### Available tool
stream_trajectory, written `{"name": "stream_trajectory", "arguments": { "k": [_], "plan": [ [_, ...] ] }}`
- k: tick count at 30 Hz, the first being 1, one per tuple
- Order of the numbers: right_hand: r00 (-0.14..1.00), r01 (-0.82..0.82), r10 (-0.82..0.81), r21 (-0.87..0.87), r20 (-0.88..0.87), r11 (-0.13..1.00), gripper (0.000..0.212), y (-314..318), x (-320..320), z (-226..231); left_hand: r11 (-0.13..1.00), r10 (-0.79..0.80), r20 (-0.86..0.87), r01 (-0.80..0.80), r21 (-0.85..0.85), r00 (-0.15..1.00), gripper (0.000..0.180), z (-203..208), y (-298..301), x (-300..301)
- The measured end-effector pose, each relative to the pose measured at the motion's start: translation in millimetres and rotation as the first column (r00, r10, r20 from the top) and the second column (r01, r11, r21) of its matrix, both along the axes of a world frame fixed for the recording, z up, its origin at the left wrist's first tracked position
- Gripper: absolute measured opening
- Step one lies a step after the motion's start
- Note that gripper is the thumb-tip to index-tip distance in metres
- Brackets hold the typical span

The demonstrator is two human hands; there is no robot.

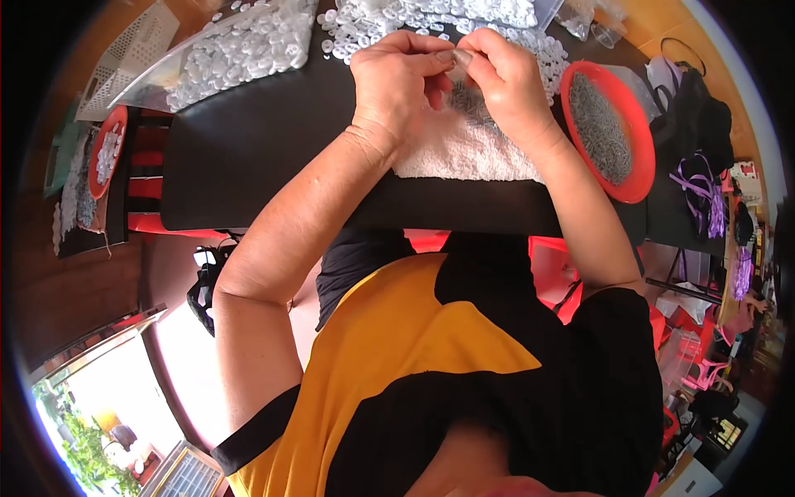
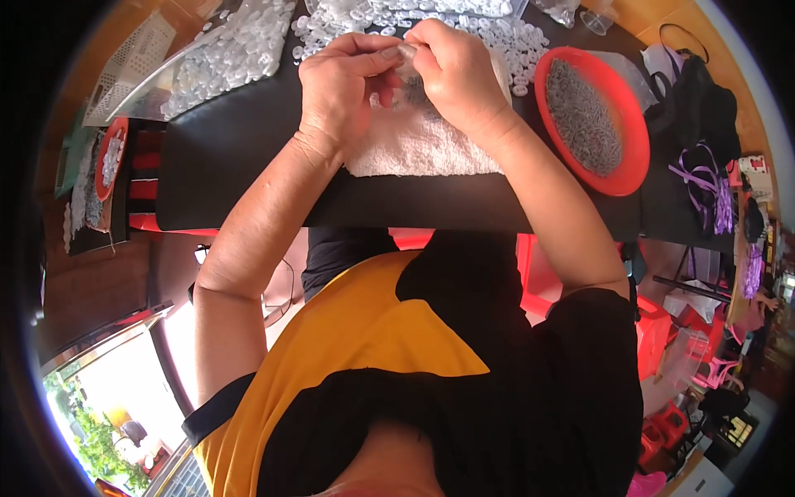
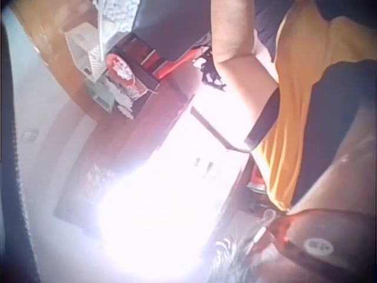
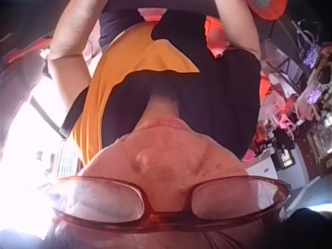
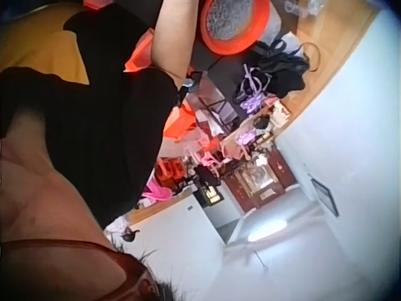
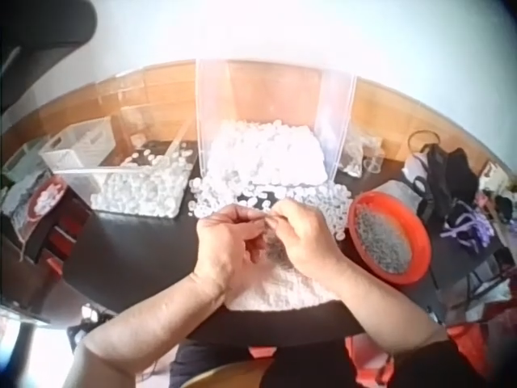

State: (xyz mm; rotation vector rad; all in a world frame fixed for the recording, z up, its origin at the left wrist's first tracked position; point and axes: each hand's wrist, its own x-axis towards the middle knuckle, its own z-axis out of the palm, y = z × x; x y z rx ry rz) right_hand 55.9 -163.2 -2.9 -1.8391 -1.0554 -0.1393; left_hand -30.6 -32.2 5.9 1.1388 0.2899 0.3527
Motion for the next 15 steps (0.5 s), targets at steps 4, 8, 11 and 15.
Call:
{"name": "stream_trajectory", "arguments": {
  "k": [4, 8, 11, 15],
  "plan": [
    [0.989, 0.024, -0.023, 0.001, 0.143, 1.000, 0.008, -4.1, 0.9, 6.9, 0.998, -0.051, 0.057, 0.053, -0.033, 0.997, 0.013, -0.9, 2.7, 4.0],
    [0.959, 0.061, -0.060, 0.005, 0.278, 0.998, 0.007, -8.5, 5.4, 7.9, 0.997, -0.059, 0.024, 0.060, -0.047, 0.998, 0.020, 3.8, 5.9, 3.7],
    [0.942, 0.033, -0.043, 0.034, 0.333, 0.999, 0.008, -9.6, 6.2, 9.2, 0.962, -0.273, -0.112, 0.268, -0.055, 0.956, 0.025, 5.8, 19.8, 3.4],
    [0.938, -0.020, 0.001, 0.051, 0.345, 0.999, 0.009, -9.9, 5.4, 11.4, 0.957, -0.289, -0.078, 0.287, -0.036, 0.954, 0.026, 0.8, 25.4, 7.4]
  ]
}}
